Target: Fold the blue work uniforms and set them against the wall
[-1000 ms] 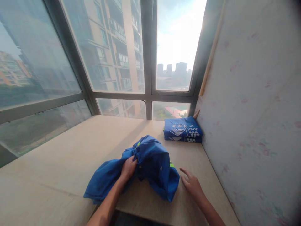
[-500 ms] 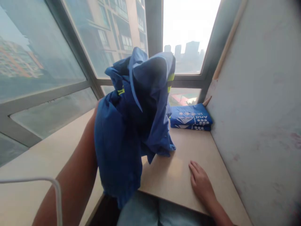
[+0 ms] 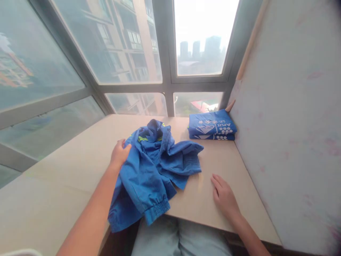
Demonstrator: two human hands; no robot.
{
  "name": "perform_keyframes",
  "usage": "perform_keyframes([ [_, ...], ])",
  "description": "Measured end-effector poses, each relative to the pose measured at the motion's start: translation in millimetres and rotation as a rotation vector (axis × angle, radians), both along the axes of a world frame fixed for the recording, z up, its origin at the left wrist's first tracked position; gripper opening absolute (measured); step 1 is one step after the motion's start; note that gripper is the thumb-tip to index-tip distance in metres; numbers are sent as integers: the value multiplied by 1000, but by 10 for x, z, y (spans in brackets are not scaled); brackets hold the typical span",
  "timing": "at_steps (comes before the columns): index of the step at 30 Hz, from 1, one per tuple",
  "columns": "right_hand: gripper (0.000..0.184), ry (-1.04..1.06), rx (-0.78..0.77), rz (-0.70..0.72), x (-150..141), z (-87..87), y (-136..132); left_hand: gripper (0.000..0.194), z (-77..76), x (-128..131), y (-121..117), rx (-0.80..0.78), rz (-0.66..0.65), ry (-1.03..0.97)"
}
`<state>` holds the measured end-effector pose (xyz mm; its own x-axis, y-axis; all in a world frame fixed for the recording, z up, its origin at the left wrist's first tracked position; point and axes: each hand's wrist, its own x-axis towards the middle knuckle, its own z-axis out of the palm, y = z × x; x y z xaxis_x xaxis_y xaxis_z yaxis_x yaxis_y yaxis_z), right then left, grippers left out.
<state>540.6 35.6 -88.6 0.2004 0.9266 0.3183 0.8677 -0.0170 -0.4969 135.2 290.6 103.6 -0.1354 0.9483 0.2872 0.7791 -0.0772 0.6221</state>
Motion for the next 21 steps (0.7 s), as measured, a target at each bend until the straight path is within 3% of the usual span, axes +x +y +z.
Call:
perform_keyframes([
  [4, 36, 77, 63, -30, -224, 97, 122, 40, -530, 380, -908, -97, -272, 75],
  [7, 35, 143, 116, 161, -642, 256, 282, 49, -975, 706, -1580, -92, -403, 250],
  [10, 39, 121, 112, 403, -1114, 403, 481, 63, -1267, 847, -1918, -25, -401, 380],
  [14, 56, 64, -2, 493, -1435, 425, 774, 64, -1343, 673, -1902, -12, -455, 393],
  [19, 45, 177, -77, 375, -1333, 223, 964, 64, -1166, 225, -1691, -174, -578, 280],
  [21, 38, 224, -70, 290, -1286, 157, 935, 50, -1062, 93, -1630, -244, -498, 227],
])
